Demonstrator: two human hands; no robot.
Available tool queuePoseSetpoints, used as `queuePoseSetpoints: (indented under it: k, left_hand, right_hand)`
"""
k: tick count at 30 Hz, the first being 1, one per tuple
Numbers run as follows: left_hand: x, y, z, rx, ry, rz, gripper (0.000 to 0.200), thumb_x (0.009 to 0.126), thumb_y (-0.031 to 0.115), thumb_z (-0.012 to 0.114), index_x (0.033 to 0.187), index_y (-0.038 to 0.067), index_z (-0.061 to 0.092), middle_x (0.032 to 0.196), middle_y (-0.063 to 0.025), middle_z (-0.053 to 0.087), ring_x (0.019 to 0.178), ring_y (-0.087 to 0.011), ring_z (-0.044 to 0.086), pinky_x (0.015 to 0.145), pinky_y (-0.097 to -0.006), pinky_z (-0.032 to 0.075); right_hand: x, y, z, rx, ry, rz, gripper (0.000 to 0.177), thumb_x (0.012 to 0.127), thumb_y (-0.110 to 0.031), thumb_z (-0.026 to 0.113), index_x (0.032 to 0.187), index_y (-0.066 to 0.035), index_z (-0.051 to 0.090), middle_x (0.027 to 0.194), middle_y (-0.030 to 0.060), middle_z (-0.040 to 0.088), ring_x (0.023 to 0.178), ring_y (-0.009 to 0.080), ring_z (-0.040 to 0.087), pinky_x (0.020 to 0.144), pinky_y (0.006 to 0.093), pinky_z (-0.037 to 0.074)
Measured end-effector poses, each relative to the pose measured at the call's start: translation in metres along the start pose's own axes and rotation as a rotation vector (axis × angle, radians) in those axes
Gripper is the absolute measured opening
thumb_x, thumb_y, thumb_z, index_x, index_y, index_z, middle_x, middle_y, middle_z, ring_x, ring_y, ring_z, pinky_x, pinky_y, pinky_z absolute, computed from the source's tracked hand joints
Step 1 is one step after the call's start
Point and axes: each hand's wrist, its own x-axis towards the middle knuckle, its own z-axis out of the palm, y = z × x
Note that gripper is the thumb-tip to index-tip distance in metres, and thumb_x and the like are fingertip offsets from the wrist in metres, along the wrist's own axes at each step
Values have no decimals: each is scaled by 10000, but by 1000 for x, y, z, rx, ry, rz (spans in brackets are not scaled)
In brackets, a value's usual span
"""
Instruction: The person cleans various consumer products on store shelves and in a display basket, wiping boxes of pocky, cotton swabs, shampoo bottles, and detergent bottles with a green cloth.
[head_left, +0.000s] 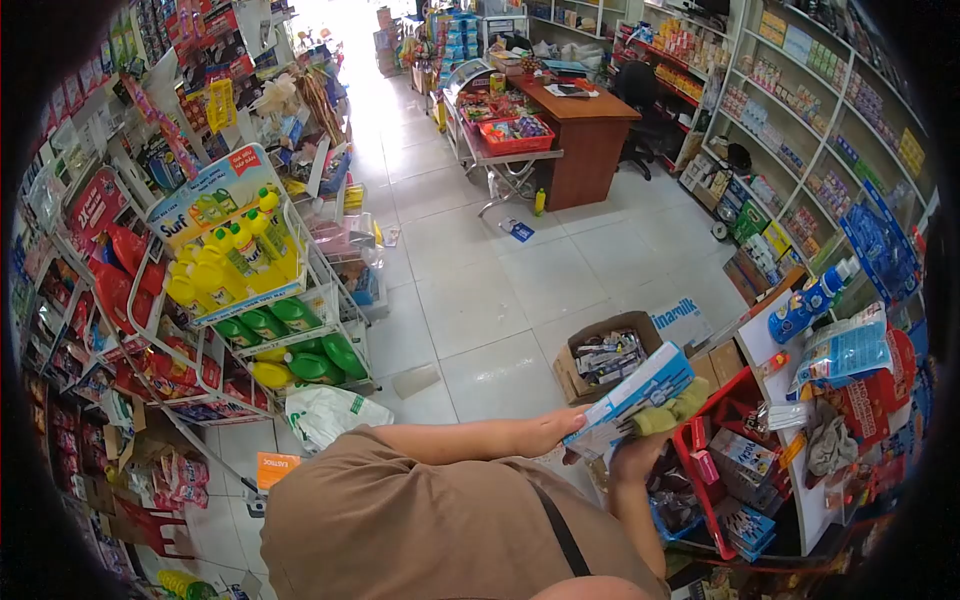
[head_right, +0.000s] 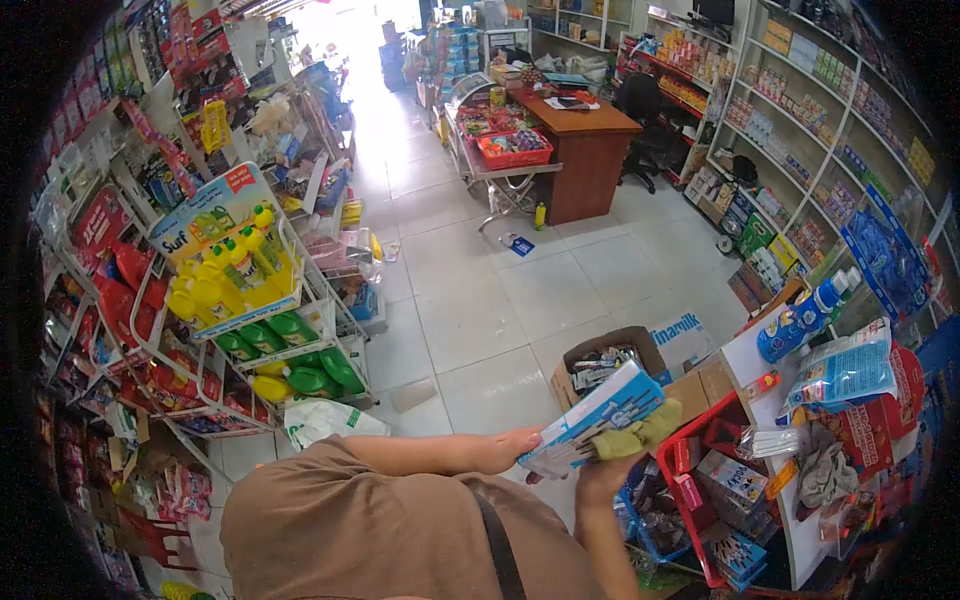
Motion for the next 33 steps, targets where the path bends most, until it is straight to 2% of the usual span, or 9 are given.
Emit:
queuePoseSetpoints:
  k: [2, 6, 9, 14, 18, 22, 27, 31, 33]
  left_hand:
    - [0, -10, -5, -31, 36, -23, 675, 889, 573, 242, 1329, 62, 269, 890, -78, 547, 624, -136, 514, 568, -256, 422]
    - [2, -1, -10, -33, -4, -55, 589, 915, 511, 257, 1326, 90, 275, 912, -88, 559, 712, -147, 560, 618, -268, 460]
    - [15, -11, -14, 414, 174, -22, 575, 912, 493, 318, 1348, 124, 249, 1033, -132, 541, 837, -174, 553, 674, -292, 480]
    - [20, 4, -17, -236, 298, -114, 639, 888, 501, 384, 1368, 123, 199, 1211, -192, 461, 1051, -293, 517, 810, -403, 481]
    - [17, 1, -22, -642, 342, -240, 690, 854, 585, 367, 1322, 84, 295, 1266, -163, 436, 1126, -306, 477, 926, -465, 400]
    - [20, -13, -11, -572, 411, -325, 602, 893, 516, 349, 1285, 60, 358, 1289, -111, 431, 1169, -251, 443, 992, -456, 332]
    - [15, -48, 12, -667, 267, -337, 507, 928, 414, 353, 1305, 77, 332, 1304, -91, 415, 1191, -212, 415, 1015, -373, 319]
    - [25, -30, 9, -493, 281, -144, 523, 915, 341, 423, 1354, 112, 254, 1330, -84, 380, 1201, -209, 402, 1016, -384, 313]
    - [29, -8, 11, -431, 215, 39, 774, 856, 310, 521, 1401, 116, 8, 1394, -127, 259, 1256, -212, 324, 1024, -365, 283]
  right_hand:
    - [-20, 7, -11, -105, -66, 145, 487, 909, -265, 456, 1309, -74, 253, 1238, 82, 394, 1068, 186, 420, 930, 330, 331]
    - [-26, 1, -6, -319, -130, 0, 548, 838, -19, 493, 1314, -31, 223, 1256, 93, 386, 1066, 197, 437, 914, 321, 357]
    - [-10, -14, -18, -351, -65, -144, 645, 818, -101, 558, 1306, 13, 152, 1285, 145, 342, 1154, 216, 380, 966, 345, 307]
    - [10, -43, -18, -924, -284, -375, 276, 720, -91, 633, 978, -36, 551, 934, 160, 564, 874, 354, 545, 762, 402, 426]
    - [1, -29, -22, -1040, -621, -293, 379, 646, -116, 673, 987, -29, 532, 1087, 184, 518, 1016, 366, 498, 846, 438, 394]
    - [-13, -24, -11, -954, -621, -236, 503, 705, -225, 650, 1136, -28, 482, 1284, 260, 356, 1196, 422, 347, 993, 471, 273]
    - [-8, -20, -24, -879, -602, -236, 521, 765, -327, 572, 1178, -29, 465, 1262, 258, 386, 1181, 431, 356, 999, 492, 254]
    - [5, -26, -25, -897, -614, -305, 493, 785, -331, 539, 1165, -23, 478, 1228, 240, 435, 1172, 416, 370, 997, 497, 254]
    - [14, -34, -31, -953, -533, -321, 477, 791, -316, 534, 1160, -18, 481, 1219, 228, 450, 1170, 410, 375, 1002, 493, 249]
